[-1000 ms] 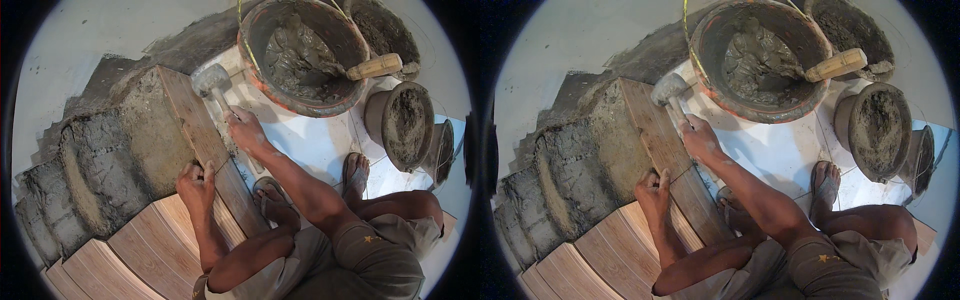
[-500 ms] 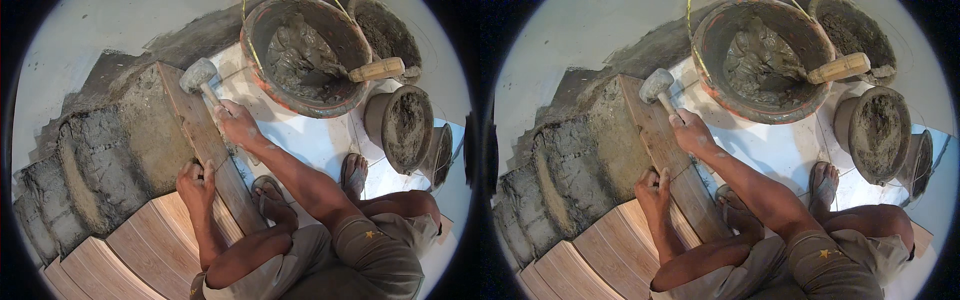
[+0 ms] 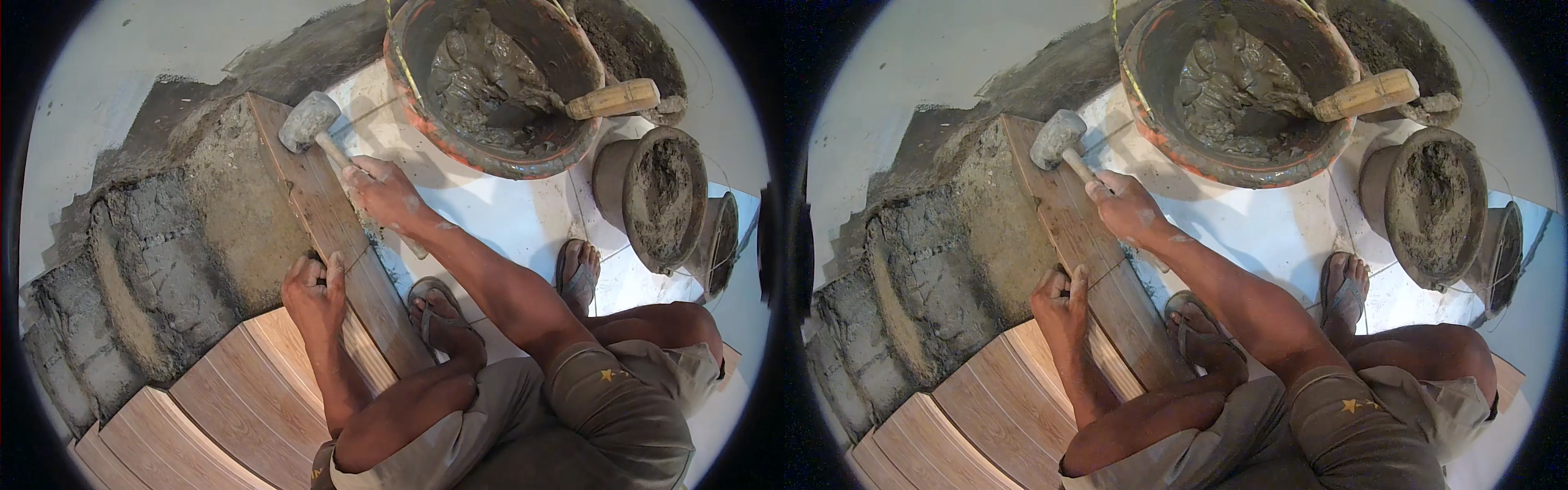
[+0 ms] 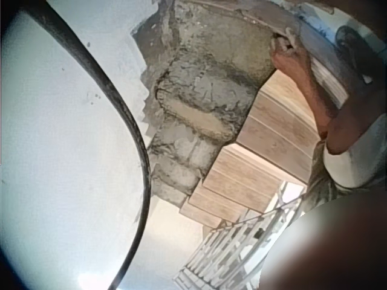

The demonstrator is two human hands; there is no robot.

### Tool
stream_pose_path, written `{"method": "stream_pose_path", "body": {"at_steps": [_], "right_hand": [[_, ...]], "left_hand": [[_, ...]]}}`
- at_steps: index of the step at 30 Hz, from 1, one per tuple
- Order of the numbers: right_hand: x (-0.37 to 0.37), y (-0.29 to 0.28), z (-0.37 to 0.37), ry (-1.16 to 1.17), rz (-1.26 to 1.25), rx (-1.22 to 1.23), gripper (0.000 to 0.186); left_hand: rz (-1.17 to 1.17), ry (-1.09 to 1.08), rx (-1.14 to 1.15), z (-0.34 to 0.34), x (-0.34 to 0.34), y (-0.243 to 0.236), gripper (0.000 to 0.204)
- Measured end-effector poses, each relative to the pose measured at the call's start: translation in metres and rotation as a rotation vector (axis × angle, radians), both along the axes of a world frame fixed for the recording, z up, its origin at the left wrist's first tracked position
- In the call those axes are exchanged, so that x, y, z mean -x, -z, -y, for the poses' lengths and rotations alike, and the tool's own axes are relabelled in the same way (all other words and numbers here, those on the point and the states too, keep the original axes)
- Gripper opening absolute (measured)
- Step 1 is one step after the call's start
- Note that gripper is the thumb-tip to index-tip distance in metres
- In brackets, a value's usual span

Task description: Apply mortar and install tiles on a concrete staircase.

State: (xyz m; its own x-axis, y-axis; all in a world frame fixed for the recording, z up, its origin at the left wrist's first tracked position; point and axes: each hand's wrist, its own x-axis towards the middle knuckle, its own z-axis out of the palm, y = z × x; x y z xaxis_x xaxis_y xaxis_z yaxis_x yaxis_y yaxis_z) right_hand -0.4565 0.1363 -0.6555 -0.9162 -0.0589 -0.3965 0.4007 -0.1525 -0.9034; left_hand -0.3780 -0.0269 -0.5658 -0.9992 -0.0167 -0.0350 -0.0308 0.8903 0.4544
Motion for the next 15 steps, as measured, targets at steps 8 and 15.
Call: {"method": "stream_pose_path", "body": {"at_steps": [8, 15], "right_hand": [[-0.066, 0.02, -0.005, 0.042, 0.342, 0.08, 0.038], [-0.054, 0.029, 0.014, 0.039, 0.056, -0.111, 0.038]], "left_hand": [[-0.01, 0.009, -0.023, -0.001, 0.0, -0.001, 0.044], [0.039, -0.048, 0.039, -0.006, 0.002, -0.002, 0.043]]}}
